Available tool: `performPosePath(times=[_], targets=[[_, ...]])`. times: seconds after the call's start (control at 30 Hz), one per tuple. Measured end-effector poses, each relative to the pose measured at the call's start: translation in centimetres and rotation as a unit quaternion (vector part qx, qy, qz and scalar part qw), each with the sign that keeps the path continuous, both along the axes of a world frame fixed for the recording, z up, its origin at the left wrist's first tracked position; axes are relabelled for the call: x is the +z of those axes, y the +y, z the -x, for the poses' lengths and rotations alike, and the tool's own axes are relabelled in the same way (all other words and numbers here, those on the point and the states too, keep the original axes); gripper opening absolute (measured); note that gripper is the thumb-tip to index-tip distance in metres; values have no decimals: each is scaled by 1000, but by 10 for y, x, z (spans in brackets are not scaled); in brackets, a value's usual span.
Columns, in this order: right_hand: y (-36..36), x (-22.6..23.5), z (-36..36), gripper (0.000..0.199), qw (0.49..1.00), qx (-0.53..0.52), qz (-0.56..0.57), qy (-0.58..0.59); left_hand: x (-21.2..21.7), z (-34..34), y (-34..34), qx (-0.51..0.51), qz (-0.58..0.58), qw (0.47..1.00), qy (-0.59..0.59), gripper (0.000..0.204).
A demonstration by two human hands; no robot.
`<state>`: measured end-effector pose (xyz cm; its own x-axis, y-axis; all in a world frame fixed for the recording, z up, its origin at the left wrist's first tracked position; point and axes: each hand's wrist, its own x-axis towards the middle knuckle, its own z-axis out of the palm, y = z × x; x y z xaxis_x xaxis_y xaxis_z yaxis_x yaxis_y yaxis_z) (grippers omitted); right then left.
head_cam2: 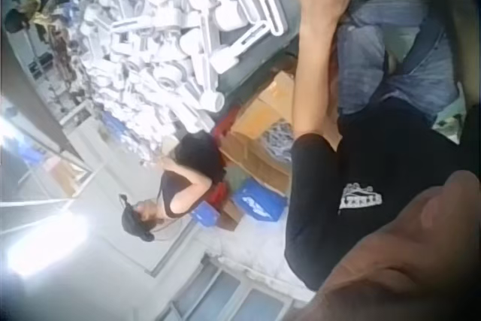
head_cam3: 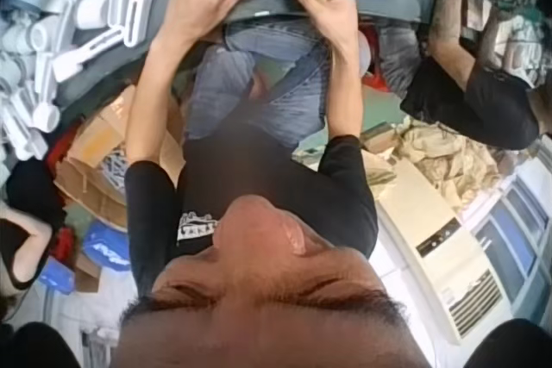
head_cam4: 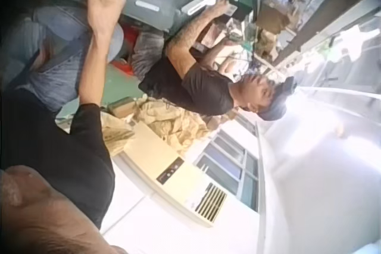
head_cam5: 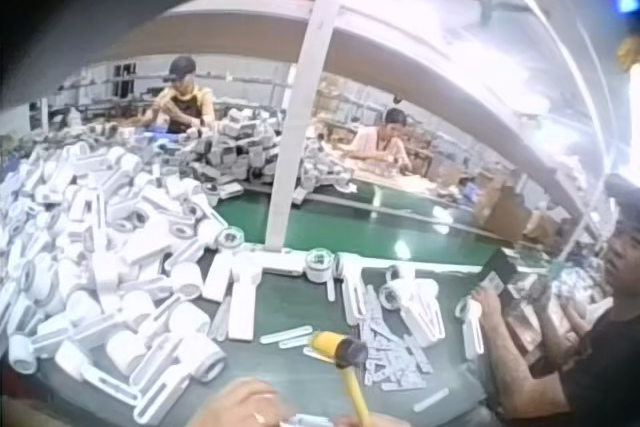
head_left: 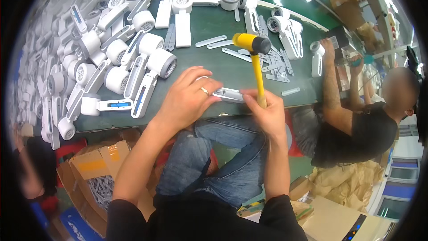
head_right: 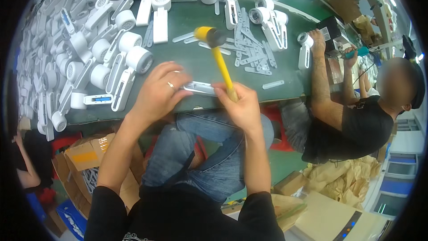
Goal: Assembling white plastic product housings by inserting small metal components and using a rubber mallet to secure them.
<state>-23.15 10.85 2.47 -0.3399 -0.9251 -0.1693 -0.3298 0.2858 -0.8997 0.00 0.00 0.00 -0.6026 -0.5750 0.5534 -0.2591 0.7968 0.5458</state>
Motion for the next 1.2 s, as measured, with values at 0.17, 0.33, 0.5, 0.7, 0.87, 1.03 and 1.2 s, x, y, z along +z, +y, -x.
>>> performPosePath(times=[0.17,0.33,0.5,0.7,0.87,1.03,1.2], targets=[[-3,-1,6,17,994,93,29,50,-6,2,-8,-55,100,993,-10,25],[-29,-7,7,22,984,142,77,74,2,-11,-12,-47,101,992,-62,24],[-12,-2,16,22,990,102,63,71,7,6,-8,-94,73,991,-56,26],[-11,-11,12,32,995,84,27,-48,8,3,-8,-90,64,992,-52,26],[-28,-29,2,26,902,52,-108,-415,1,-13,-21,-77,117,989,-42,29],[-3,-14,11,35,957,12,-70,-282,2,14,-21,-96,92,991,-7,25],[-5,-15,-10,40,968,0,-66,-244,3,-8,-19,-87,52,995,-24,24]])
